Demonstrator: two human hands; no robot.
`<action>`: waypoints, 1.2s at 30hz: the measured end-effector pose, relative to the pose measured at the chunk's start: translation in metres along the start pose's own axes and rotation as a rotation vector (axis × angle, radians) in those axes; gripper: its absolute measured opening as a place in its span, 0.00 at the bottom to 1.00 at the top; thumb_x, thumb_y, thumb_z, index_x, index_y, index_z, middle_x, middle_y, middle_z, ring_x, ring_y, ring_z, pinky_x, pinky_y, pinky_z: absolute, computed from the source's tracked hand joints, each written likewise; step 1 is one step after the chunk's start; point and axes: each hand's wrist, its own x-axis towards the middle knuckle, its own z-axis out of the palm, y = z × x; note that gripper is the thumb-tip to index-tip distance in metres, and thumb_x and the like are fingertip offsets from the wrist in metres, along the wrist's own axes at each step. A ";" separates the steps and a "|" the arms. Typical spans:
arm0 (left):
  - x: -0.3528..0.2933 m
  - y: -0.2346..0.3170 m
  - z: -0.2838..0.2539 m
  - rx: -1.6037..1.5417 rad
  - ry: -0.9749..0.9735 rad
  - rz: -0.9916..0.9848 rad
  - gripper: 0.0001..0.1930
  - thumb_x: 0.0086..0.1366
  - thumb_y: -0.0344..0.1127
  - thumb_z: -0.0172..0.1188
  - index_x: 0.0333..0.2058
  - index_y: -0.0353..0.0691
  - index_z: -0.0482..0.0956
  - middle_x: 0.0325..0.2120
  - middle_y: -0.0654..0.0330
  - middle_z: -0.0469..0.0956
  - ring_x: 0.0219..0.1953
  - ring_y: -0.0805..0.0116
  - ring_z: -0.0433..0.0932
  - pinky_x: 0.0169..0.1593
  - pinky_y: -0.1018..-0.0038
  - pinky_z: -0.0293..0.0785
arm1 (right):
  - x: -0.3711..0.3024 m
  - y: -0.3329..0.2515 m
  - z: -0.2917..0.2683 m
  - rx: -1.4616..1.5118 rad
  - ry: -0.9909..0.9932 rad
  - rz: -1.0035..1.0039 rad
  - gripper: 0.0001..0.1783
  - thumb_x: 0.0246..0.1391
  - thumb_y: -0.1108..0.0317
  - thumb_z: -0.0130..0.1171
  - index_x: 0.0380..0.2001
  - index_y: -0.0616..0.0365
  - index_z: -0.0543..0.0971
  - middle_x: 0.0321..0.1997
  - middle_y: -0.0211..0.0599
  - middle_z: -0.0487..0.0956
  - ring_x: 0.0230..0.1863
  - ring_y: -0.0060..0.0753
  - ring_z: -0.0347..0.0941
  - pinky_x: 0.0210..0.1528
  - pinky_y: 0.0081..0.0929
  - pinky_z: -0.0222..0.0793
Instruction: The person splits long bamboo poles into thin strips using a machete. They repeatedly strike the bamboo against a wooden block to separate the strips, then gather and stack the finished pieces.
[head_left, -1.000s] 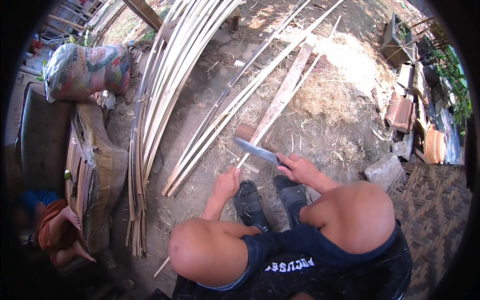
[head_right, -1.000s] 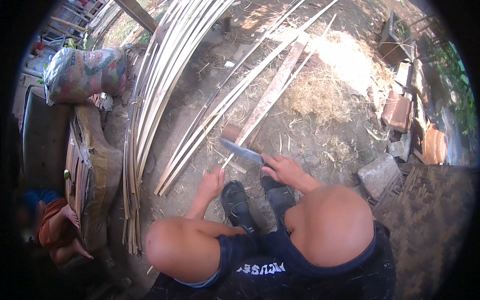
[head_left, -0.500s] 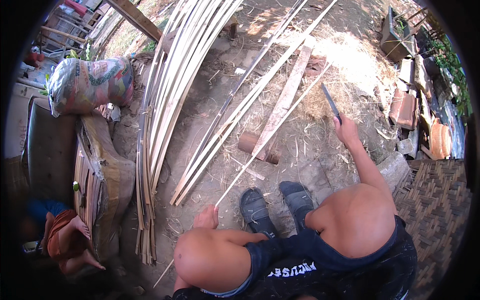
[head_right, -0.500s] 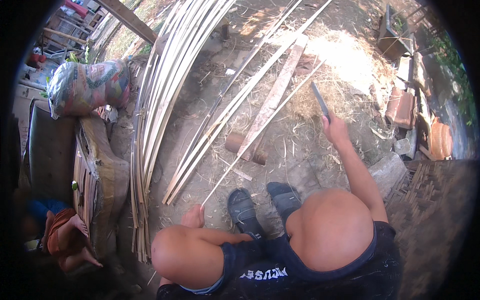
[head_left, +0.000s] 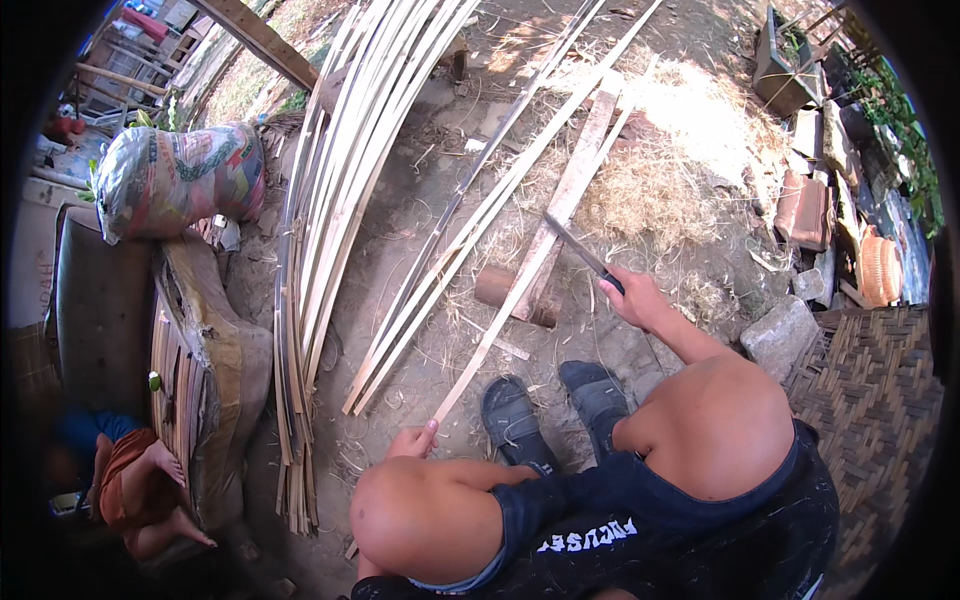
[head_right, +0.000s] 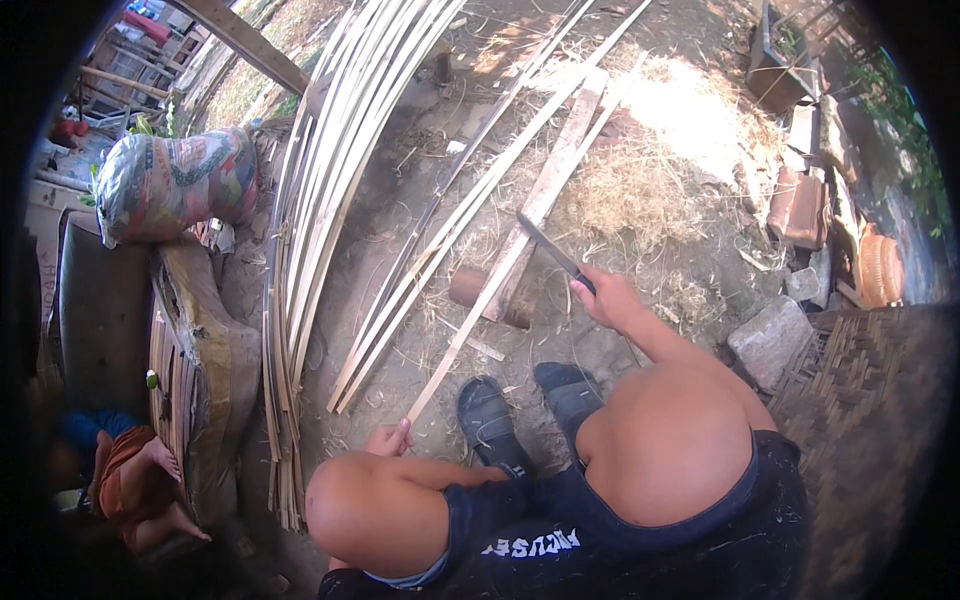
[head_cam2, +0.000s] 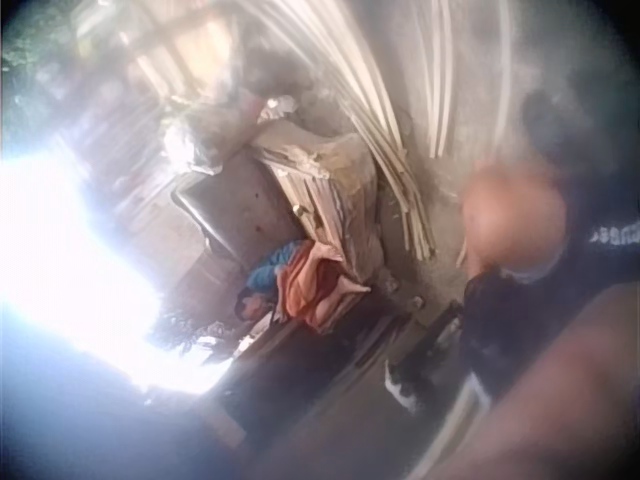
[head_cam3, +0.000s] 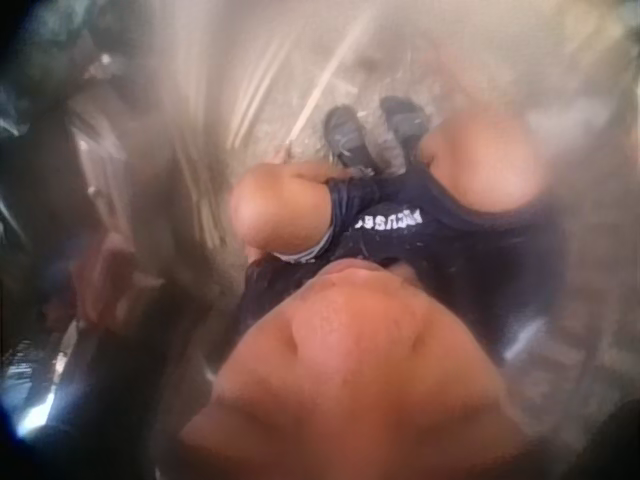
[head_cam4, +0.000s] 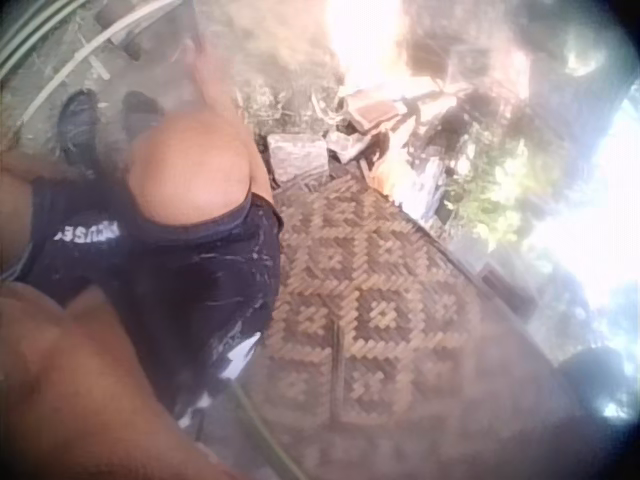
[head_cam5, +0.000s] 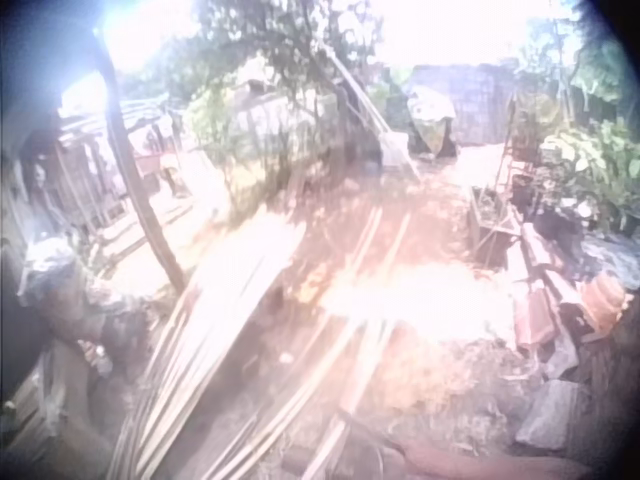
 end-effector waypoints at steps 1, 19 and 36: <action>0.015 0.031 0.013 -0.021 0.014 0.072 0.30 0.74 0.57 0.50 0.24 0.34 0.80 0.13 0.65 0.70 0.16 0.78 0.67 0.22 0.76 0.62 | -0.005 -0.012 0.006 0.042 -0.008 -0.015 0.23 0.67 0.47 0.51 0.56 0.47 0.75 0.33 0.51 0.81 0.35 0.61 0.80 0.39 0.52 0.77; 0.004 -0.012 0.023 -0.246 0.043 -0.059 0.23 0.75 0.50 0.52 0.31 0.35 0.80 0.14 0.65 0.72 0.16 0.78 0.69 0.21 0.80 0.65 | 0.033 0.017 -0.030 0.038 0.055 0.180 0.22 0.66 0.50 0.54 0.52 0.54 0.78 0.37 0.56 0.83 0.38 0.57 0.80 0.39 0.50 0.77; 0.075 0.146 0.084 0.580 0.440 0.582 0.18 0.74 0.46 0.48 0.41 0.35 0.76 0.27 0.38 0.79 0.32 0.34 0.78 0.37 0.48 0.72 | -0.050 -0.071 0.034 0.051 -0.201 -0.340 0.24 0.65 0.51 0.55 0.59 0.50 0.75 0.36 0.57 0.81 0.36 0.63 0.80 0.41 0.52 0.77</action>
